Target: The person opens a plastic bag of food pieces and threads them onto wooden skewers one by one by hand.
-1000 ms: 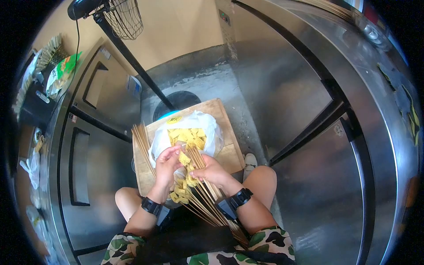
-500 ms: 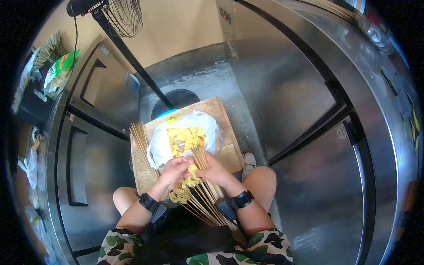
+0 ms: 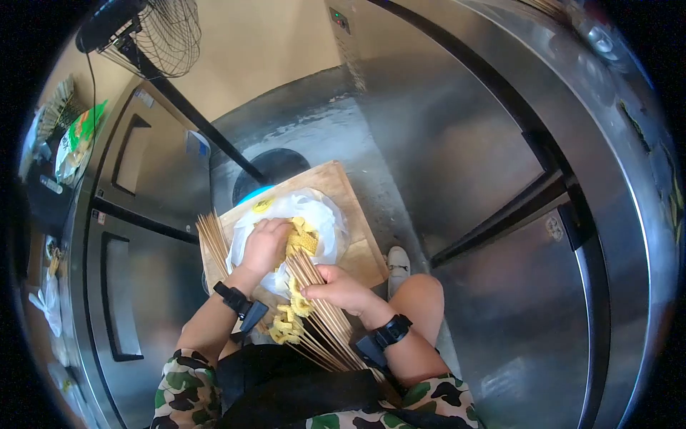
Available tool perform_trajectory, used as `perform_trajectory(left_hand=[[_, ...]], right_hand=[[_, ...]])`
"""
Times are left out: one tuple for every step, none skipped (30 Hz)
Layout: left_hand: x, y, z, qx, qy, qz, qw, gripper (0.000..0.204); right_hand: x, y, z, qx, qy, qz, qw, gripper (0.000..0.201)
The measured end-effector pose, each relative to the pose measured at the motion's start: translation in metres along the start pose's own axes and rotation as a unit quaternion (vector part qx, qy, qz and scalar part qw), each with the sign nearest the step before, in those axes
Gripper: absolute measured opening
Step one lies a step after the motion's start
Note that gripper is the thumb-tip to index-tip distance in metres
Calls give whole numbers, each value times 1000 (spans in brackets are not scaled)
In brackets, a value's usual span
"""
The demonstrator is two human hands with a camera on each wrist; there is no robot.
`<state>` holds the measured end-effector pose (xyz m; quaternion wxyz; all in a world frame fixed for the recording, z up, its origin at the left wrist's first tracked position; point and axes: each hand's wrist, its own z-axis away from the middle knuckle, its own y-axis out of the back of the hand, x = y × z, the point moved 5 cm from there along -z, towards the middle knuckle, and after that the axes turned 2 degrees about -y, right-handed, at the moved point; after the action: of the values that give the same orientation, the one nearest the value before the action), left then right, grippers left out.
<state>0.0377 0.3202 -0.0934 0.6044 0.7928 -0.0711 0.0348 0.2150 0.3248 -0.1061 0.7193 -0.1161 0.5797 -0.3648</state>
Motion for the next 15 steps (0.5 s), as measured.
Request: perform_trajectory(left_hand=[[-3, -6, 0, -22, 15, -23, 999, 23], [-5, -9, 1, -43, 33, -46, 997, 22], [-8, -12, 4, -63, 52, -70, 994, 21], [-9, -12, 7, -66, 59, -59, 994, 21], [-12, -11, 11, -67, 69, -50, 994, 20], [-14, -9, 15, -67, 80, -41, 994, 20], [-16, -4, 20, -55, 90, -16, 994, 19], [-16, 2, 23, -42, 98, 9, 994, 17], [-16, 7, 27, -29, 106, 34, 993, 16], [-24, 6, 35, -6, 189, 165, 968, 13], [-33, -1, 45, 16, 266, 294, 918, 10], [-43, -13, 57, 37, 336, 416, 844, 7], [-60, -30, 70, 66, 310, 506, 802, 5], [-52, -25, 75, 74, 354, 558, 747, 5], [-37, -7, 77, 81, 394, 604, 687, 5]], right_hand=[[4, 4, -2, -12, -1, 9, 1000, 19], [7, 7, -4, -13, 7, 13, 1000, 21], [10, 10, -7, -18, 13, 19, 1000, 23], [11, 9, -8, -25, 20, 26, 999, 26], [11, 7, -9, -19, 25, 16, 999, 26], [11, 5, -10, -15, 31, 7, 999, 26], [10, 3, -11, -12, 37, -1, 999, 26], [9, -1, -11, -17, 25, 5, 1000, 26], [8, -3, -9, -22, 15, 11, 1000, 26], [7, -5, -8, -25, 4, 17, 1000, 26], [8, -5, -8, -22, 0, 17, 1000, 22], [11, -5, -10, -19, -4, 17, 1000, 18], [13, -5, -10, -16, -7, 16, 1000, 14], [12, -5, -8, -7, -7, 24, 1000, 13], [12, -6, -7, 0, -6, 31, 999, 11]])
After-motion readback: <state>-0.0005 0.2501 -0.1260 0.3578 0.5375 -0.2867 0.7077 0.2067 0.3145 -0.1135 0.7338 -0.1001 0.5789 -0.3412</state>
